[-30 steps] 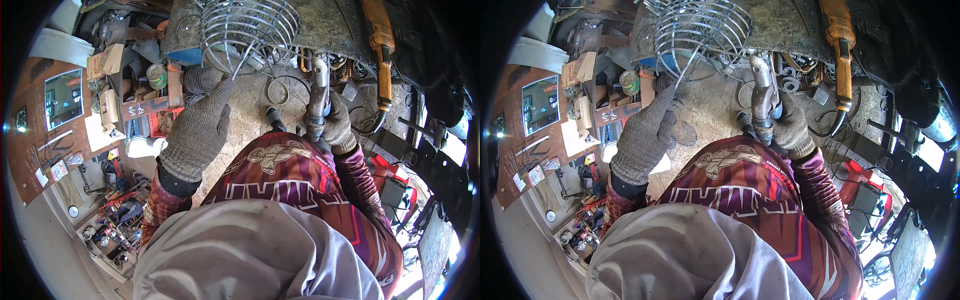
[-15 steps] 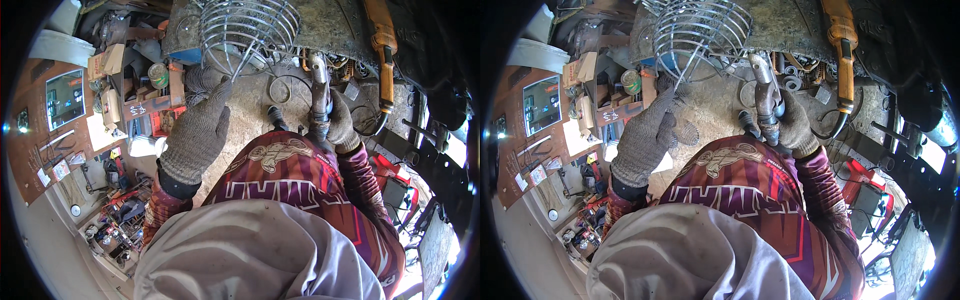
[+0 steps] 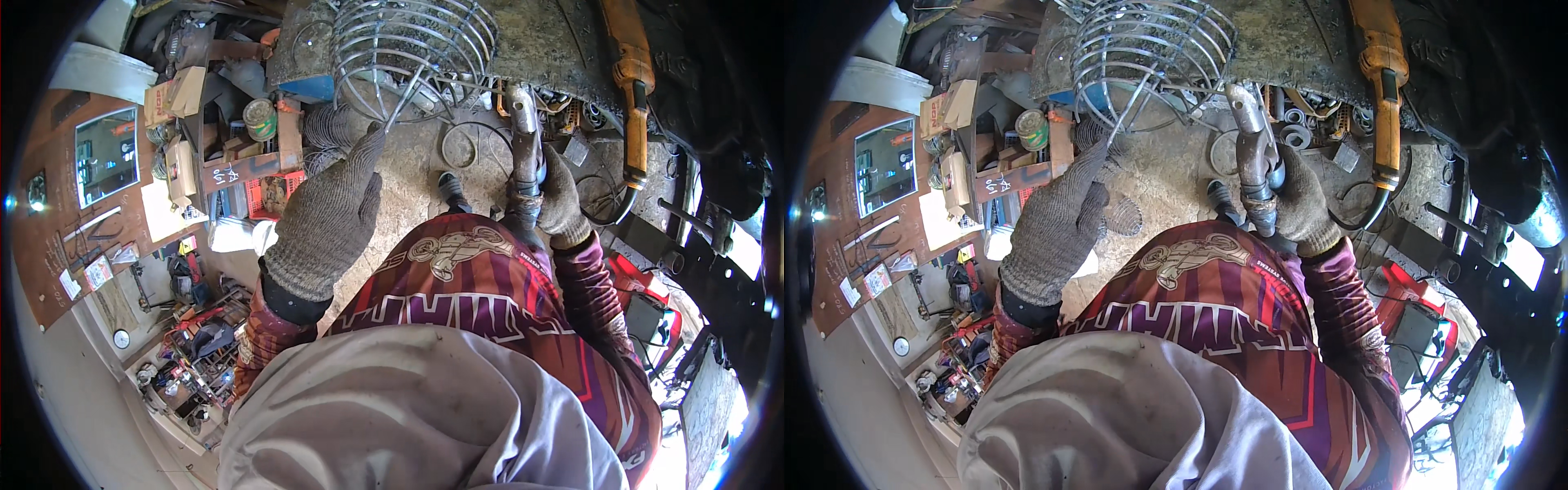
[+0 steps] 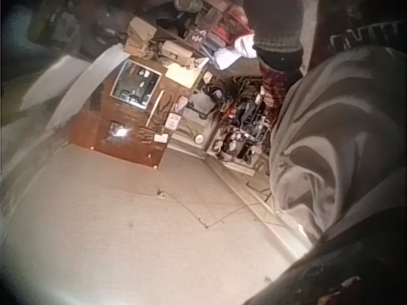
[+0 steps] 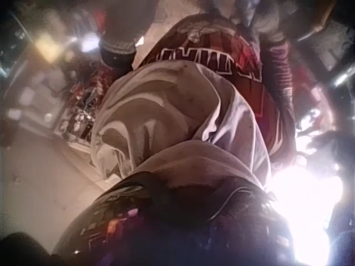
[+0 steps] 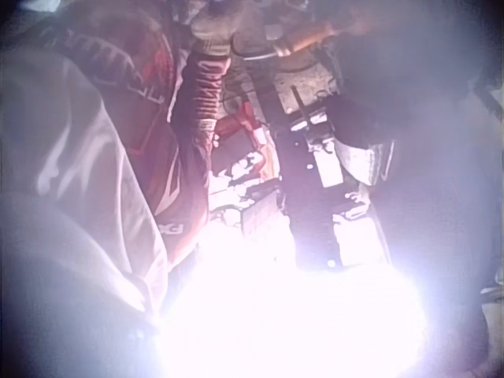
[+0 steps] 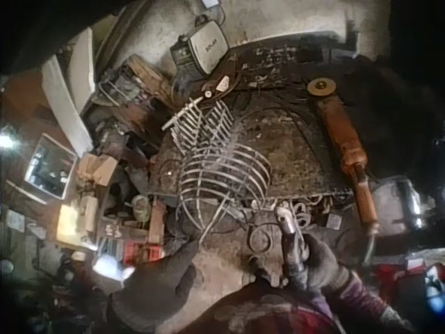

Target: The person assembles a metal cage structure by grinding a small metal part, welding components together, and tapping the structure with a hammer.

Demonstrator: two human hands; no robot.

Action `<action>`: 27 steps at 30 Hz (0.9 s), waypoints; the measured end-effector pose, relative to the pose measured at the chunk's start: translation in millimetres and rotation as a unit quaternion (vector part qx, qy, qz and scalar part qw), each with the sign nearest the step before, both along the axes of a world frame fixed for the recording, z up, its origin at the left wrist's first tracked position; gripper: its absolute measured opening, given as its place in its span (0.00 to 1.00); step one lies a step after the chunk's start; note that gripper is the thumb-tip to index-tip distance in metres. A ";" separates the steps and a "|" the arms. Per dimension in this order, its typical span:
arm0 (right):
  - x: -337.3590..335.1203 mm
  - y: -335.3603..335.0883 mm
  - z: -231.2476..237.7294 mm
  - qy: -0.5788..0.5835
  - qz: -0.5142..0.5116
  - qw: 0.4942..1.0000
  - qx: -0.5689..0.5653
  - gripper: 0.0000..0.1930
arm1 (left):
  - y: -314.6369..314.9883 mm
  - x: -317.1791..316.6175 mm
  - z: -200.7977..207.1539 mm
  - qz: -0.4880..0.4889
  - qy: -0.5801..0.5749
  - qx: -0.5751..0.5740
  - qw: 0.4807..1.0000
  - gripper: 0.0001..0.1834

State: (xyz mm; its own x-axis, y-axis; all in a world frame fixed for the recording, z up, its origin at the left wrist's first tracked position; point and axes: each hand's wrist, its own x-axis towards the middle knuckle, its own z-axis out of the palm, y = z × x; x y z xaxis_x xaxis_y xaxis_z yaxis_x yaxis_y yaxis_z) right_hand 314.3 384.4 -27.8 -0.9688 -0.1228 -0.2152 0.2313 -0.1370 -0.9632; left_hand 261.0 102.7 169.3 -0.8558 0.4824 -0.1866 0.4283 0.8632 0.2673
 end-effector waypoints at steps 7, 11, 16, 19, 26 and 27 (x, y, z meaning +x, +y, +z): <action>-4.1 -3.3 0.8 0.007 0.016 0.998 -0.056 0.25 | 2.4 1.4 2.7 -0.003 0.004 0.007 1.000 0.29; -5.5 -6.7 -8.2 0.036 0.027 0.997 -0.057 0.17 | 0.4 1.2 1.6 -0.011 0.015 -0.005 1.000 0.29; -8.9 -5.8 0.6 0.036 0.030 0.997 -0.057 0.17 | -0.8 0.8 -1.7 -0.030 0.038 0.006 0.999 0.30; -9.2 -9.3 1.9 0.040 0.011 0.999 -0.035 0.19 | -2.4 1.1 -3.8 -0.038 0.058 0.013 0.998 0.30; -9.8 -9.9 -14.1 -0.018 0.012 0.996 -0.086 0.19 | 2.8 -0.1 3.2 0.010 -0.018 -0.027 0.999 0.31; -10.1 -10.6 -7.6 -0.008 0.012 0.996 -0.085 0.20 | 0.2 -0.2 1.0 0.010 -0.020 -0.017 1.000 0.31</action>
State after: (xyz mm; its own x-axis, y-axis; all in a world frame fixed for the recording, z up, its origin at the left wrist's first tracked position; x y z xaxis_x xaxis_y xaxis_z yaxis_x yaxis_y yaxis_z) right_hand 304.2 373.8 -35.5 -0.9619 -0.1819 -0.2041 0.2509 -0.2912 -0.9232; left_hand 260.8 102.9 170.3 -0.8567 0.4585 -0.2363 0.4013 0.8802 0.2534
